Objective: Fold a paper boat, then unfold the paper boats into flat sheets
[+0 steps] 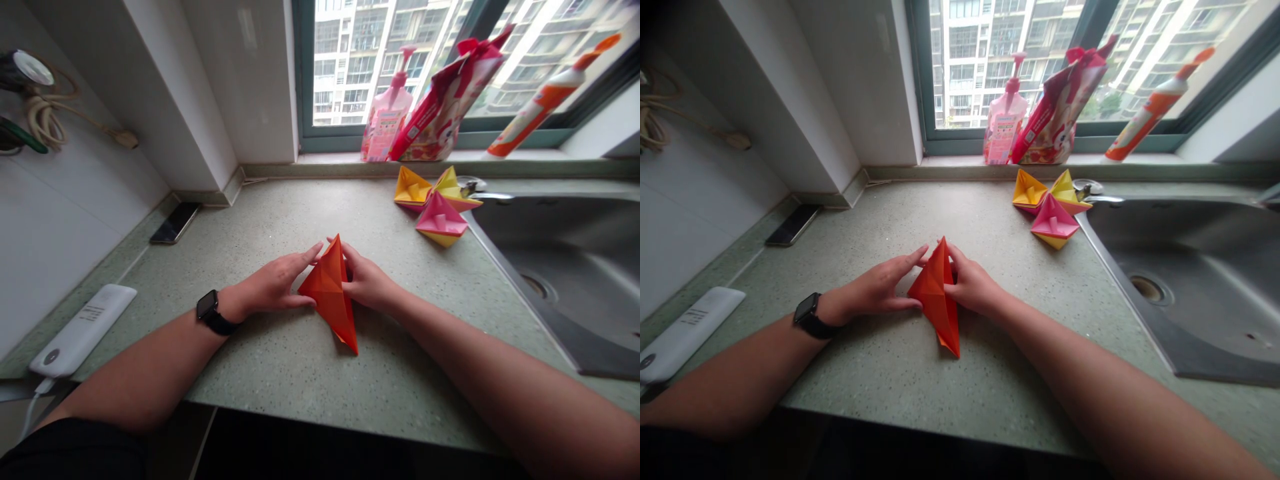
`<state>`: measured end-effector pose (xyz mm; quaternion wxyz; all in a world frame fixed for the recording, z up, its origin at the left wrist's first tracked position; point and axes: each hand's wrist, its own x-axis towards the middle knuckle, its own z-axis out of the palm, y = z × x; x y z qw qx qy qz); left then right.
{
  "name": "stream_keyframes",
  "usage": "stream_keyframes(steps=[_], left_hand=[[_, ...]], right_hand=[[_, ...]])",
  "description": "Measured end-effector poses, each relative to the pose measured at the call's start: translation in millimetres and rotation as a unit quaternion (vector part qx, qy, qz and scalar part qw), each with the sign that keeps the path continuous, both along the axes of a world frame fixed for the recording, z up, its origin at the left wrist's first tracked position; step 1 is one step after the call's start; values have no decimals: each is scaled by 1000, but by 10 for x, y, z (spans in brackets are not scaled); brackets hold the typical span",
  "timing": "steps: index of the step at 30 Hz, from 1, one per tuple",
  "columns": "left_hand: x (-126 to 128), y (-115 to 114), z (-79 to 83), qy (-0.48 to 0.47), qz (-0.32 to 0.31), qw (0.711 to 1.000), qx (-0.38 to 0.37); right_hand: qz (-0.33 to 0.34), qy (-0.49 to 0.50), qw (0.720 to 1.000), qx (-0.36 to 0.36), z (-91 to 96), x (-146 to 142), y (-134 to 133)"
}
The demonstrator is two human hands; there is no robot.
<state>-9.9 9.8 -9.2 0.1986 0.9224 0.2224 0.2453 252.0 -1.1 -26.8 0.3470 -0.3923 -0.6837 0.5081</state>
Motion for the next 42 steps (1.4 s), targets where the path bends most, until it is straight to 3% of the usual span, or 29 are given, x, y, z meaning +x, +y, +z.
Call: stream_keyframes(steps=[6,20,28,35,42], left_hand=[[10,17,13,27,33,999,20],[48,10,63,61,30,998,10],[43,40,85,26,22,999,-21],[45,35,80,5,-6,1000,-29],[45,-18,100,14,64,998,-3]], right_hand=[[-24,56,998,-34,-20,-23,18],[-87,-16,996,4,-14,-8,-8],[-47,31,998,-34,143,-4,-46],[23,93,990,-100,100,30,-16],[5,117,986,-121,69,9,11]])
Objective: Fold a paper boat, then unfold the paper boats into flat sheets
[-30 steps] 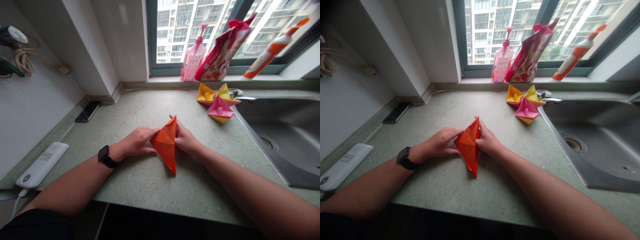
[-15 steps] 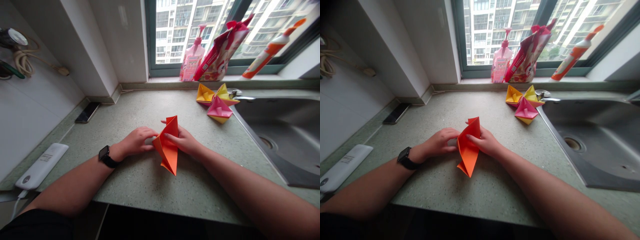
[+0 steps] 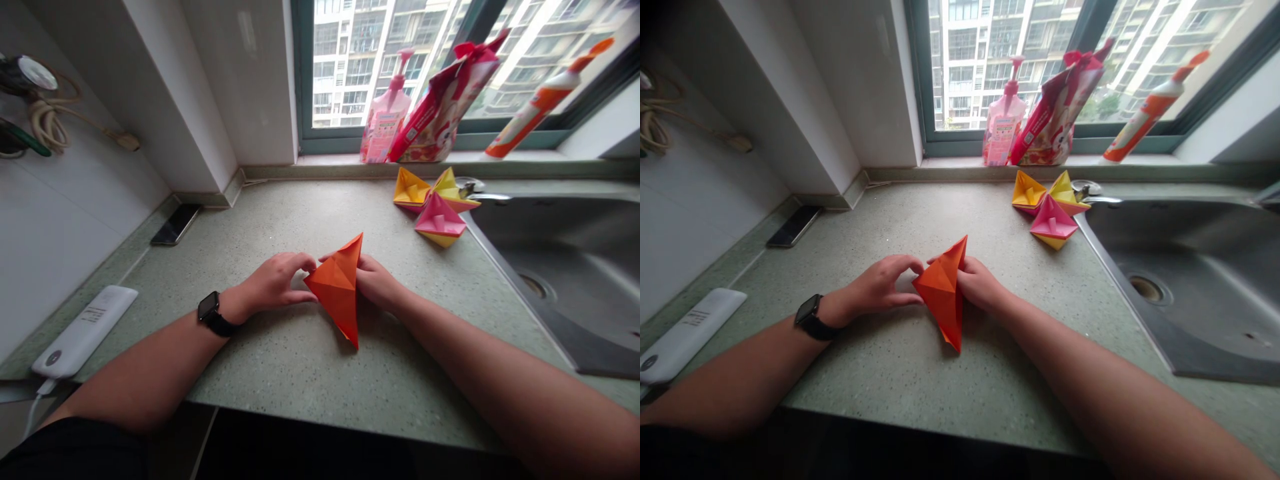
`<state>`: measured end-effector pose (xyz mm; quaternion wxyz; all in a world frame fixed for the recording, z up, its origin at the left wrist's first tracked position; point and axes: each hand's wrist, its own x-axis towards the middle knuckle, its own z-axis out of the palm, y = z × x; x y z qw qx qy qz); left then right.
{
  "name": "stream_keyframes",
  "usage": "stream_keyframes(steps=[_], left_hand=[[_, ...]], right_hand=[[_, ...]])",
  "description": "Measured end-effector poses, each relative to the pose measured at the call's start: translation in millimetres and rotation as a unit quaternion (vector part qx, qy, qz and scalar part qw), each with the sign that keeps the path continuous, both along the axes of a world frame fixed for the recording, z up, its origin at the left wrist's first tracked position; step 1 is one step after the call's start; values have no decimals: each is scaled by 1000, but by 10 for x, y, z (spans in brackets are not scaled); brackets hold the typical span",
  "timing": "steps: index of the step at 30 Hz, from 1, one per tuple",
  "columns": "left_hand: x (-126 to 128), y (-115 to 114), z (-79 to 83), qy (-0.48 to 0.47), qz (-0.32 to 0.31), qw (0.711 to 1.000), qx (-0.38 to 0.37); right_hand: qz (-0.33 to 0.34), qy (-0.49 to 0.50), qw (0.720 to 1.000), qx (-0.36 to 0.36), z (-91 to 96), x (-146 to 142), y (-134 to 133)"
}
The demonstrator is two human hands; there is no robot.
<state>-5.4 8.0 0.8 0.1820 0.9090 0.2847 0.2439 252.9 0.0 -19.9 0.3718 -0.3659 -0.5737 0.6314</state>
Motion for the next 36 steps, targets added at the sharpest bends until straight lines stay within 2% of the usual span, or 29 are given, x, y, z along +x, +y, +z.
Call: stream_keyframes(steps=[6,13,16,22,26,31,36], left_hand=[[0,11,-28,-36,-43,998,23],[3,-17,9,-9,-64,997,47],[-1,-15,-10,8,-51,997,60],[-11,-1,-15,4,-46,996,78],[-7,-11,5,-8,-32,997,67],[-7,-7,-14,9,5,998,59],[-8,5,-22,23,-4,999,48]], right_hand=[[-3,19,1000,-18,47,-26,-13],[13,6,1000,-18,47,-21,-16],[8,0,1000,-20,20,-11,-10],[37,-31,999,9,-17,5,-3],[35,-22,999,13,-49,-3,-7],[30,-43,997,52,-50,-19,-29],[45,-50,997,25,-34,-22,-37]])
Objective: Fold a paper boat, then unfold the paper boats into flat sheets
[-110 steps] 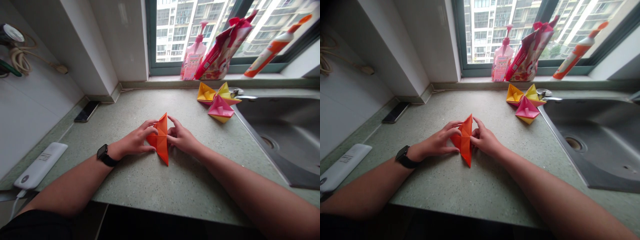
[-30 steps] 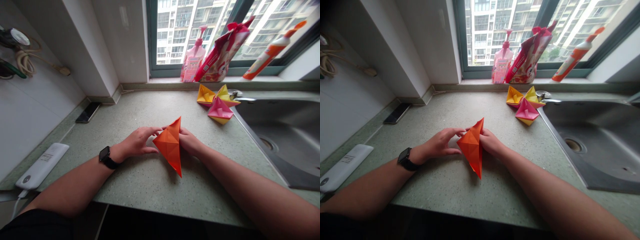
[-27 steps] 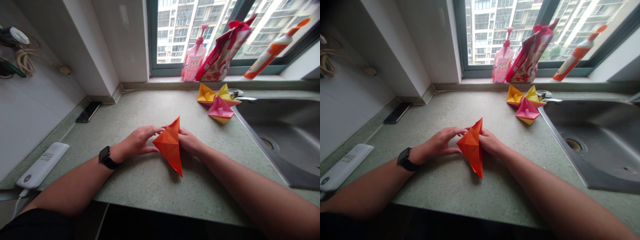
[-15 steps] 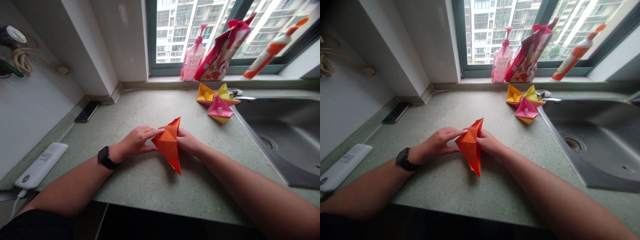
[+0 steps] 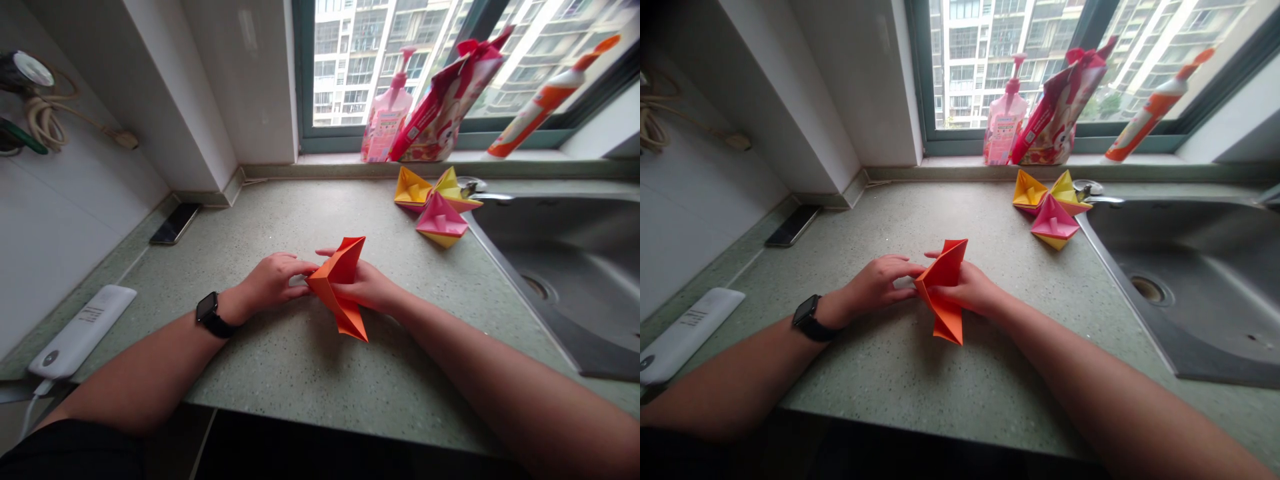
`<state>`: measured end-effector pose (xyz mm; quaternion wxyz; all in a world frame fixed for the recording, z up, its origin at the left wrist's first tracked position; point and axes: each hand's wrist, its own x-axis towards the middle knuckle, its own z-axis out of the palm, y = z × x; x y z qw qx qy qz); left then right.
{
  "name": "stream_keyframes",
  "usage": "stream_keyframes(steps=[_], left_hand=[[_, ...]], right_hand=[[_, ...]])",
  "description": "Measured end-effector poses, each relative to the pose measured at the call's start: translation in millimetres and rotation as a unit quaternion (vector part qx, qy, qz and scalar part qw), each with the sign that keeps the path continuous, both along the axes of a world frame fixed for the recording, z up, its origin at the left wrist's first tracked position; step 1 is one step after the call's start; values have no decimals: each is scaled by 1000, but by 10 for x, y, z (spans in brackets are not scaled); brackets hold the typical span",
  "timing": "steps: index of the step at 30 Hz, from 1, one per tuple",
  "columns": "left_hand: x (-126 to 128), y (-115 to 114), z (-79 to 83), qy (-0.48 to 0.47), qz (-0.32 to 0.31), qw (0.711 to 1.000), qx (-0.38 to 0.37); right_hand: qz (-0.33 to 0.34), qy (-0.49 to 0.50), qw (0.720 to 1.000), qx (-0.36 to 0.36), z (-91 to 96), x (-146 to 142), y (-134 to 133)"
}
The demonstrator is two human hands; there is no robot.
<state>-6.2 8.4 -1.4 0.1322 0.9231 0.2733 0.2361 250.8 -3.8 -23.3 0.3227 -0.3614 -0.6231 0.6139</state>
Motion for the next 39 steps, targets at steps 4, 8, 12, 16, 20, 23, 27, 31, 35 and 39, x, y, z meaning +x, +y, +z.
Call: stream_keyframes(steps=[4,8,12,16,20,23,27,31,35,39], left_hand=[[-2,-5,23,-15,-14,1000,-1],[-9,-3,32,-22,-12,1000,4],[-16,-2,26,-26,-1,1000,10],[-13,-14,36,-34,17,999,14],[5,-32,75,-50,41,998,-16],[22,-41,107,-80,66,992,-72],[29,-26,130,-120,103,977,-141],[21,4,125,-140,119,965,-186],[21,4,119,-125,102,965,-208],[27,-7,121,-115,95,967,-205]], right_hand=[[-12,-4,1000,-14,-11,6,6],[-22,13,999,-26,-2,20,14],[-20,22,999,-28,32,14,20],[-13,11,1000,-7,69,-4,13],[-28,40,998,-46,86,19,5],[-39,96,990,-99,77,58,22],[-28,155,986,-52,85,75,58],[-23,171,985,1,133,36,66],[-60,129,990,23,151,7,62],[-84,106,990,46,122,28,77]])
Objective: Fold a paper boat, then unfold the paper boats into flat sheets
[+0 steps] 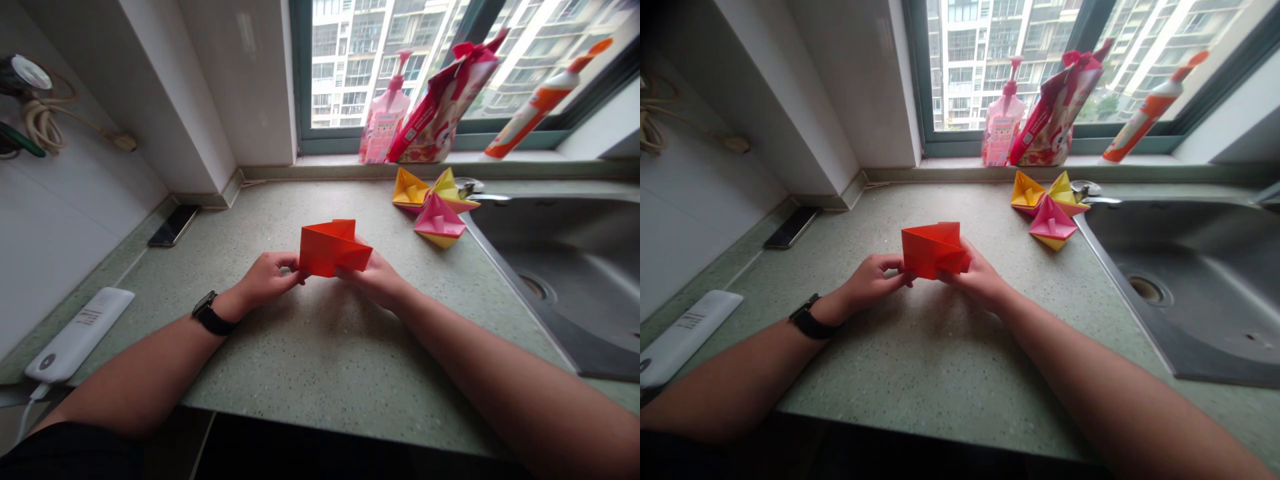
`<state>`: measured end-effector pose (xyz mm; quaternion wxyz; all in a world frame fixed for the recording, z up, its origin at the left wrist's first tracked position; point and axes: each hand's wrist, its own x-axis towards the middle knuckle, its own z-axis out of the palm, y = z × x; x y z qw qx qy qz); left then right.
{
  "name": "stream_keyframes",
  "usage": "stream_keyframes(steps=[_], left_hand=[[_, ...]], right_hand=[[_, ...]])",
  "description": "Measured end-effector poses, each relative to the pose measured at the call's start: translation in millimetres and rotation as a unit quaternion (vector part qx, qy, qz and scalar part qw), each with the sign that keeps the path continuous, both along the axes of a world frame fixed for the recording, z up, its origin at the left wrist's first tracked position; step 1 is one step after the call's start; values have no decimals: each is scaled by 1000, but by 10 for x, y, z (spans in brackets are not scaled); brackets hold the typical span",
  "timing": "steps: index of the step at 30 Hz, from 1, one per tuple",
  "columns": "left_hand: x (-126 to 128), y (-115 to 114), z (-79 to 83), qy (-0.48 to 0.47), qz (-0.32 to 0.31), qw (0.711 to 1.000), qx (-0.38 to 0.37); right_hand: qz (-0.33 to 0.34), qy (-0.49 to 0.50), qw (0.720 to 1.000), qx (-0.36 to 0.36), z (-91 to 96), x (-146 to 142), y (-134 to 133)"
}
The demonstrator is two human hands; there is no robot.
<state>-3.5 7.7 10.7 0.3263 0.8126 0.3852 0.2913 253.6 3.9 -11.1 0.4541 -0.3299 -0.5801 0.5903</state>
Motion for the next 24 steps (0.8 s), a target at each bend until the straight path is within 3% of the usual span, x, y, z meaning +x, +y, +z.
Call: stream_keyframes(steps=[14,24], left_hand=[[-3,15,-108,-13,-82,996,30],[6,19,-78,-17,-65,995,67]], right_hand=[[59,-67,995,54,-52,-4,-17],[30,-143,987,72,-84,-10,-27]])
